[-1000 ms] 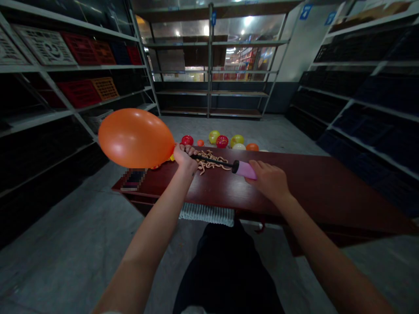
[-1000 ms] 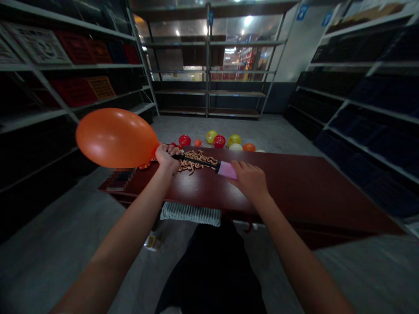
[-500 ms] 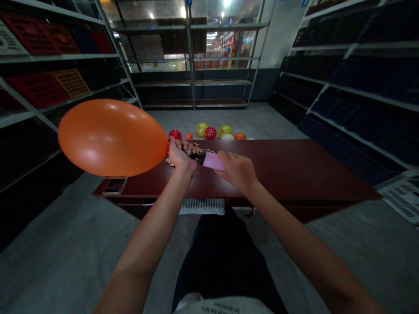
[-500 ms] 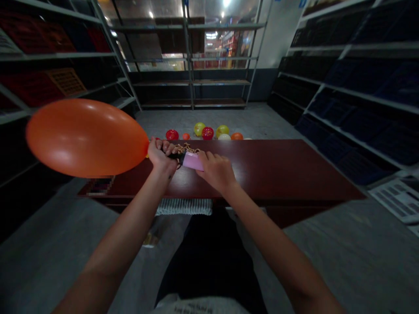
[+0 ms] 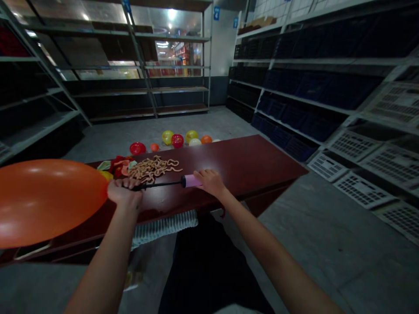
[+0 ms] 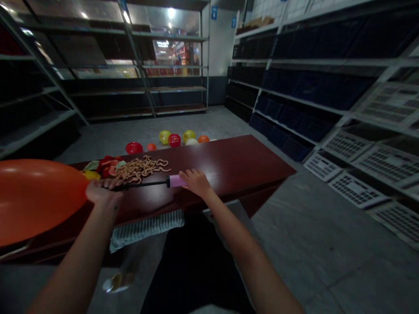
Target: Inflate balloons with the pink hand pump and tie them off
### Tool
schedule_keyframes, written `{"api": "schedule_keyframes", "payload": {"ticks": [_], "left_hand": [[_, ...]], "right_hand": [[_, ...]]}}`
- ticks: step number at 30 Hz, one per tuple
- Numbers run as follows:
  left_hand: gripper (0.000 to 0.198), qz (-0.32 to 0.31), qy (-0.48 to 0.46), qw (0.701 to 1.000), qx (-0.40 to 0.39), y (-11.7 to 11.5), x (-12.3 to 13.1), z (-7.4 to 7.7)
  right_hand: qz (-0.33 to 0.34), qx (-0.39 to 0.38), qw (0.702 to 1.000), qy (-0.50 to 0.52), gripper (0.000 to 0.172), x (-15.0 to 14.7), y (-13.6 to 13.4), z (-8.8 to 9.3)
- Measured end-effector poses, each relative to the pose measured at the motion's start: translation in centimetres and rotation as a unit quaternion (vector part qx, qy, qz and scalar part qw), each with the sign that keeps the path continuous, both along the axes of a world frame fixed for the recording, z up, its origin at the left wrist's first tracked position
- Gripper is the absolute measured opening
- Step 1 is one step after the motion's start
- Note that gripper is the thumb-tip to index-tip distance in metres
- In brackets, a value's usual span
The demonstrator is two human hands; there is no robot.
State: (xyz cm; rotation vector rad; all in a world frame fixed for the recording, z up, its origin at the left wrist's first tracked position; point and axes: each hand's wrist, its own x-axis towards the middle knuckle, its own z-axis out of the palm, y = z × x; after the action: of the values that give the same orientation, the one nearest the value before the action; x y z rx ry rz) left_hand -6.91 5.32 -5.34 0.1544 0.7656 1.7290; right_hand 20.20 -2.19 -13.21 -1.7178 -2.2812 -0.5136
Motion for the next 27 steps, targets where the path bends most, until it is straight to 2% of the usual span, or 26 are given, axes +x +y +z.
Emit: {"api": "schedule_keyframes", "payload": {"ticks": [4, 10, 14, 17, 19, 22, 27], "left_hand": [[0.035, 0.009, 0.032, 0.999, 0.022, 0.1, 0.7, 0.9], [0.042, -0.006, 0.046, 0.996, 0.076, 0.2, 5.6, 1.9], [0.046, -0.014, 0.061, 0.991, 0.115, 0.0, 10.1, 0.6], [0.046, -0.047, 0.053, 0.992, 0.106, -0.3, 13.3, -0.9], [0.044, -0.064, 0.035, 0.992, 0.098, -0.4, 14.5, -1.8], [0.043, -0.068, 0.025, 0.995, 0.071, -0.1, 14.5, -2.2], [0.042, -0.062, 0.036, 0.995, 0.064, 0.6, 10.7, -0.9]], "right_hand": [[-0.02, 0.011, 0.999, 0.026, 0.055, 0.3, 0.5, -1.2], [-0.057, 0.031, 0.995, 0.069, 0.057, 0.7, 0.3, -1.7], [-0.065, 0.04, 0.994, 0.08, 0.055, 0.8, 0.2, -1.8], [-0.068, 0.047, 0.993, 0.083, 0.052, 0.7, 0.1, -1.8], [-0.07, 0.053, 0.993, 0.084, 0.05, 0.6, 0.1, -1.7], [-0.066, 0.063, 0.992, 0.084, 0.046, 0.5, 0.1, -1.5], [-0.044, 0.074, 0.993, 0.084, 0.042, 0.0, 0.2, -1.3]]}}
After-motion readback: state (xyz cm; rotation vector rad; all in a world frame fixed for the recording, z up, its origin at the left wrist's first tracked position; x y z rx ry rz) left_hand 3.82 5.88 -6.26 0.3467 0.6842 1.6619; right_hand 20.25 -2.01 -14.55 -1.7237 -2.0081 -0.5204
